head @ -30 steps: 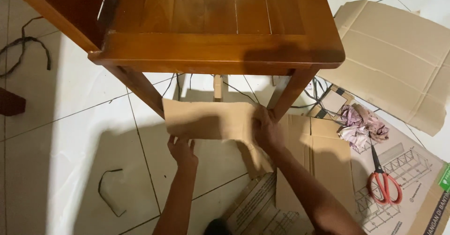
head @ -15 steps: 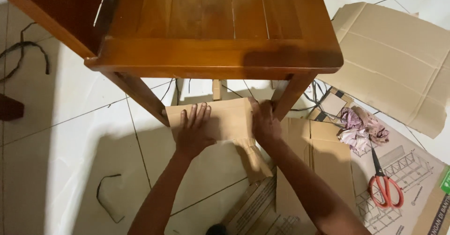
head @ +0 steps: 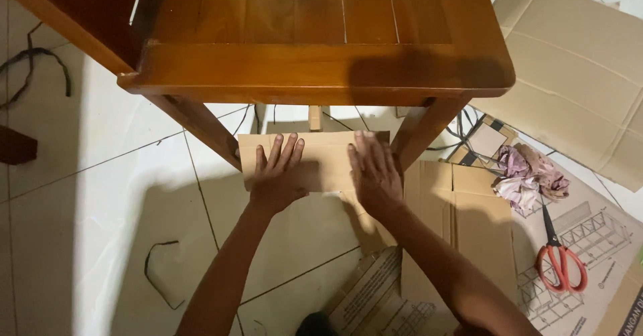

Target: Wrapping wooden chair components with cardboard for protection using scissors

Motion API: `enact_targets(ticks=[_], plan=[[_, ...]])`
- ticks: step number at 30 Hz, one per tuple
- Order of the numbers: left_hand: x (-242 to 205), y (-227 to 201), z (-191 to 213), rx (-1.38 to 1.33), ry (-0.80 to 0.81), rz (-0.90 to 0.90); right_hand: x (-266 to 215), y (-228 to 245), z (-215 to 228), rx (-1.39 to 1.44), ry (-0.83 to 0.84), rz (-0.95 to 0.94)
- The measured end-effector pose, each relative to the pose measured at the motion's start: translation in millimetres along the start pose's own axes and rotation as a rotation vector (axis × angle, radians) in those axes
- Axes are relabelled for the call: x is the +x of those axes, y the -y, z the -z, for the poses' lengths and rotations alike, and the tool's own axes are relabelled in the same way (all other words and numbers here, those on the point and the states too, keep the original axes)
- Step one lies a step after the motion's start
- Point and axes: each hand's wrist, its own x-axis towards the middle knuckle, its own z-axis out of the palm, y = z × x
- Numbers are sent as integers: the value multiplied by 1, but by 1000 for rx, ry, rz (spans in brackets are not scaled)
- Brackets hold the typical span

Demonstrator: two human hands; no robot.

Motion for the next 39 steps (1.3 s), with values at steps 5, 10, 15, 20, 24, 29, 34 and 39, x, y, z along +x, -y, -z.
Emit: enact_targets(ticks=[5, 10, 15, 20, 24, 29, 34, 39], plan=[[8, 7, 12, -158, 256, -12, 13, 8, -5, 188, 191, 95], [35, 21, 37, -385, 604, 34, 26, 4, -5, 291, 285, 67], [43, 30, -12, -512, 526, 135, 41, 1, 0, 337, 342, 101], [59, 19, -36, -546, 432, 285, 49, 1, 7, 332, 400, 51], [74, 19, -9, -731, 234, 327, 39, 8, 1, 288, 333, -30], [76, 18, -5, -844, 122, 379, 9, -12, -14, 312, 380, 126], [66, 21, -42, -757, 88, 291, -9, -90, 48, 509, 530, 286], [38, 7, -3, -798, 115, 303, -125, -182, 37, 399, 734, 223]])
